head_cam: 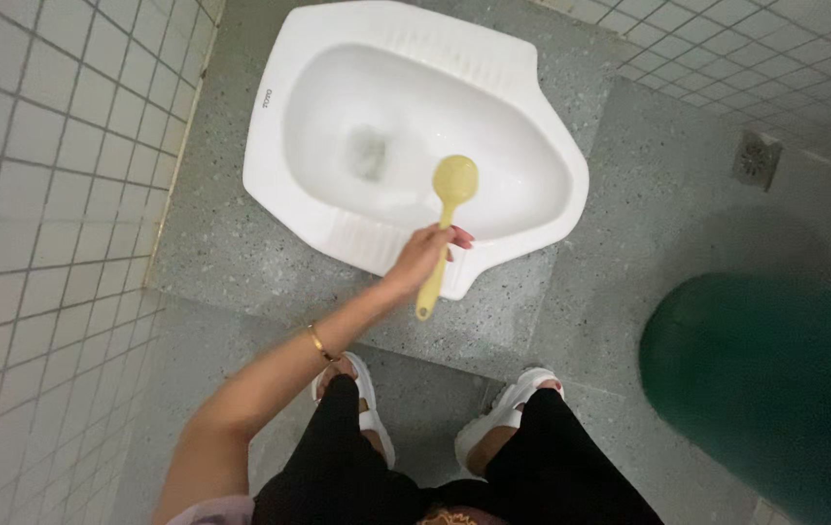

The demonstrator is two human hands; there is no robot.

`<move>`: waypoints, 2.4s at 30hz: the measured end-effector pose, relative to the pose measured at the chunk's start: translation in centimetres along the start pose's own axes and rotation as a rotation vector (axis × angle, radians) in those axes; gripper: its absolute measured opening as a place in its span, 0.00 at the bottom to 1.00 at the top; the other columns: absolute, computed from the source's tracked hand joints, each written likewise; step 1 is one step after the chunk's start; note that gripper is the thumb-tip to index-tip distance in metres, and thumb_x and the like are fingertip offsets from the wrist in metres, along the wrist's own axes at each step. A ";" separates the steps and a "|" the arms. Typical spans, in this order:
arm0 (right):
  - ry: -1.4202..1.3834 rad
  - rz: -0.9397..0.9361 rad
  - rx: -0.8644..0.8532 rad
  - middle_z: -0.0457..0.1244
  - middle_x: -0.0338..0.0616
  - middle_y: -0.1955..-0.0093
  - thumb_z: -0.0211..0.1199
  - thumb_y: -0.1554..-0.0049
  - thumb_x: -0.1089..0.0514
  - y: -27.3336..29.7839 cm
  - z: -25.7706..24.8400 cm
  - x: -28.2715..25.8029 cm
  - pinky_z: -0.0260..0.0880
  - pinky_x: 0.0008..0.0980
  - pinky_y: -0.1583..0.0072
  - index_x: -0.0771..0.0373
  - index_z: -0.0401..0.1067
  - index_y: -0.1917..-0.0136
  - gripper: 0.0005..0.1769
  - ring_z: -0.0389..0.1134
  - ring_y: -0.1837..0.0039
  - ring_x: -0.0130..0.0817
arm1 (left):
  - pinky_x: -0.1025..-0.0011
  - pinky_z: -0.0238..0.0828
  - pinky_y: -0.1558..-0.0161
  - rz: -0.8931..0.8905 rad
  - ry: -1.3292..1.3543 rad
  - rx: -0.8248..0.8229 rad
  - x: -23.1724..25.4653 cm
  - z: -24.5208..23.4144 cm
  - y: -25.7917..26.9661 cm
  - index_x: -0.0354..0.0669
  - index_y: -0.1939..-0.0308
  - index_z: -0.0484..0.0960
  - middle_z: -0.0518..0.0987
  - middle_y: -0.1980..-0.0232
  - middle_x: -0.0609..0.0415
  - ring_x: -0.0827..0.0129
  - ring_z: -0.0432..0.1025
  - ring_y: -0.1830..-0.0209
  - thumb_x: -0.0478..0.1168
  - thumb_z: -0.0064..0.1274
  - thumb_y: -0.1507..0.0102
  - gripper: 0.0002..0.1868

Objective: The person scrubs the bathroom floor with a yellow brush, then pours water from a green bucket using a light blue cup. They place a small white container on the floor, scrub the floor around a white squat toilet, and scrub the inside of the toilet with the brush.

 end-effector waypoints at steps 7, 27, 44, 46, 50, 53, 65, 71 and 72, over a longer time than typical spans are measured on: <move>0.160 0.093 -0.328 0.68 0.61 0.35 0.67 0.33 0.48 2.3 5.4 3.7 0.75 0.54 0.40 0.70 0.65 0.24 0.32 0.72 0.37 0.50 | 0.66 0.72 0.36 -0.073 0.143 -0.219 1.0 4.5 1.4 0.45 0.33 0.85 0.84 0.44 0.53 0.70 0.75 0.43 0.48 0.34 0.20 0.25; -0.942 -0.934 -0.791 0.71 0.60 0.33 0.59 0.28 0.59 15.0 16.2 -24.7 0.85 0.37 0.43 0.72 0.58 0.13 0.34 0.79 0.39 0.48 | 0.65 0.74 0.48 -0.329 0.419 -0.072 -1.2 4.7 2.1 0.80 0.13 0.60 0.76 0.22 0.52 0.63 0.70 0.39 0.58 0.46 0.26 0.35; 0.143 -0.925 -0.961 0.70 0.53 0.61 0.43 0.22 0.40 7.0 32.9 -30.1 0.79 0.49 0.52 0.52 0.81 0.37 0.27 0.73 0.62 0.42 | 0.72 0.76 0.49 -0.246 0.195 0.050 0.4 -2.8 6.6 0.62 0.28 0.84 0.84 0.33 0.59 0.72 0.76 0.44 0.36 0.49 0.30 0.27; 0.144 -0.948 -0.846 0.69 0.53 0.61 0.44 0.23 0.41 6.0 31.5 -30.8 0.81 0.50 0.52 0.54 0.79 0.34 0.25 0.75 0.61 0.44 | 0.71 0.75 0.52 -0.235 0.173 0.065 0.7 -3.4 6.7 0.61 0.29 0.85 0.85 0.35 0.56 0.72 0.76 0.46 0.35 0.49 0.30 0.27; 0.060 -0.951 -0.817 0.70 0.53 0.60 0.47 0.24 0.48 6.1 30.8 -32.4 0.81 0.53 0.51 0.58 0.79 0.36 0.21 0.76 0.58 0.45 | 0.71 0.75 0.54 -0.264 0.199 0.109 0.4 -4.1 6.9 0.60 0.30 0.87 0.86 0.36 0.57 0.73 0.76 0.49 0.34 0.49 0.31 0.27; 0.153 -0.885 -1.058 0.72 0.54 0.59 0.45 0.22 0.43 6.3 31.0 -32.4 0.81 0.53 0.47 0.60 0.81 0.44 0.28 0.78 0.56 0.44 | 0.72 0.79 0.51 -0.234 0.206 0.101 0.5 -4.7 6.5 0.59 0.30 0.86 0.85 0.36 0.57 0.73 0.78 0.48 0.34 0.49 0.31 0.27; 0.034 -0.953 -0.560 0.74 0.59 0.52 0.54 0.28 0.54 3.8 32.2 -35.8 0.80 0.57 0.50 0.58 0.79 0.40 0.14 0.79 0.51 0.59 | 0.69 0.77 0.53 -0.164 0.176 0.139 1.8 -5.7 6.2 0.55 0.32 0.88 0.87 0.38 0.57 0.71 0.77 0.46 0.32 0.48 0.32 0.27; 0.075 -1.090 -0.700 0.74 0.58 0.52 0.57 0.33 0.55 5.4 33.0 -38.7 0.80 0.57 0.51 0.57 0.81 0.47 0.11 0.78 0.50 0.59 | 0.72 0.74 0.55 -0.117 0.210 0.161 1.9 -6.1 6.9 0.53 0.32 0.89 0.86 0.38 0.57 0.74 0.76 0.49 0.31 0.49 0.31 0.26; 0.090 -1.057 -0.600 0.74 0.57 0.51 0.58 0.32 0.57 4.7 32.9 -39.1 0.81 0.56 0.52 0.59 0.81 0.48 0.11 0.79 0.50 0.59 | 0.72 0.74 0.55 -0.109 0.203 0.162 2.0 -6.2 6.8 0.53 0.32 0.89 0.86 0.38 0.57 0.73 0.75 0.51 0.31 0.49 0.31 0.26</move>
Point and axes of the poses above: each hand's wrist, its own y-axis away from the middle knuckle, its own z-axis out of the palm, x = y × z, the point moved 7 cm from there along -y, towards the middle knuckle
